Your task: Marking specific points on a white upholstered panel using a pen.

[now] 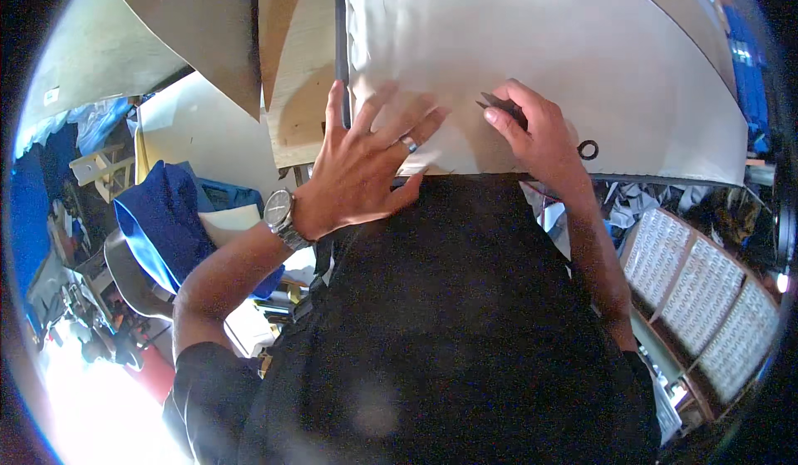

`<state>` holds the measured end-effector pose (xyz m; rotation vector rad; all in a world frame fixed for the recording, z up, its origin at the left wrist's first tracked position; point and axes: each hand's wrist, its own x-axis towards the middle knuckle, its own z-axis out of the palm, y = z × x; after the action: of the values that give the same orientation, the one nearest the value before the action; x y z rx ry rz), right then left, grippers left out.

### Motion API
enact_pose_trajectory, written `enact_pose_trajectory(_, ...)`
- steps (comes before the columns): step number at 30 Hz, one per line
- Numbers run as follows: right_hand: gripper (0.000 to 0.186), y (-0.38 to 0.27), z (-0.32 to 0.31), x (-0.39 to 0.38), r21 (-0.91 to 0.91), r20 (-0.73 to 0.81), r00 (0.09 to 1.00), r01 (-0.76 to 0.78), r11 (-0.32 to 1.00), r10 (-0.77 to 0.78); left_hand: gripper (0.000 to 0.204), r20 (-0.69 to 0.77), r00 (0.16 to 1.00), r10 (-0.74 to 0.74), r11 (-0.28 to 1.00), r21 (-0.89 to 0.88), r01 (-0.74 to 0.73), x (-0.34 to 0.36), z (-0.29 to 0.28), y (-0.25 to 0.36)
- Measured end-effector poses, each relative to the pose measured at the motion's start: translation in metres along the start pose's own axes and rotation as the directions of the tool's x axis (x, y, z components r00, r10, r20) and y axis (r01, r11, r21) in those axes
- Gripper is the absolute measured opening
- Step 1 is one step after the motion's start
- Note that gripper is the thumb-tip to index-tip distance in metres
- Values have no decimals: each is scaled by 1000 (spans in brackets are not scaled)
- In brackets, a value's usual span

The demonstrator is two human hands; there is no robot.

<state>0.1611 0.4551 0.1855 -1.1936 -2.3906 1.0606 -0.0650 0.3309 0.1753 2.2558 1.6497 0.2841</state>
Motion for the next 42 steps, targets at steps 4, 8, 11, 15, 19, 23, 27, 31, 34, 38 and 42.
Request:
enact_pose_trajectory(4,26,-19,-5,8,-176,132,991,28,984,-5,69,-17,999,33,999,30,-33,2,1,-3)
enact_pose_trajectory(8,29,-38,-3,20,-381,232,973,107,918,-18,68,-67,994,88,995,42,-85,-6,11,-7)
enact_pose_trajectory(11,29,-46,-2,28,-427,268,957,224,876,-115,65,-121,988,92,995,-23,-95,-9,20,-10)
enact_pose_trajectory(15,26,-62,-1,36,-531,373,927,250,809,-41,61,-204,974,100,991,-65,-115,-11,27,-13)
enact_pose_trajectory(19,28,-65,6,38,-635,390,910,378,674,-142,66,-187,978,93,986,-117,-116,-13,33,-16)
enact_pose_trajectory(23,30,-72,12,41,-652,438,883,440,617,-167,64,-270,958,95,981,-138,-136,-14,42,-15)
enact_pose_trajectory(27,17,-89,16,57,-681,516,856,380,626,42,64,-281,957,67,978,-170,-119,-14,45,-15)
enact_pose_trajectory(31,15,-89,22,66,-738,495,824,233,634,274,64,-336,940,66,978,-164,-127,-12,47,-14)
enact_pose_trajectory(34,20,-83,25,63,-766,420,850,146,626,317,59,-362,930,63,972,-188,-139,-11,47,-14)
enact_pose_trajectory(38,21,-94,33,76,-817,391,763,29,576,515,53,-406,913,49,972,-190,-137,-13,49,-14)
enact_pose_trajectory(42,21,-99,41,85,-860,325,690,-69,506,646,52,-395,918,15,975,-197,-100,-14,56,-13)
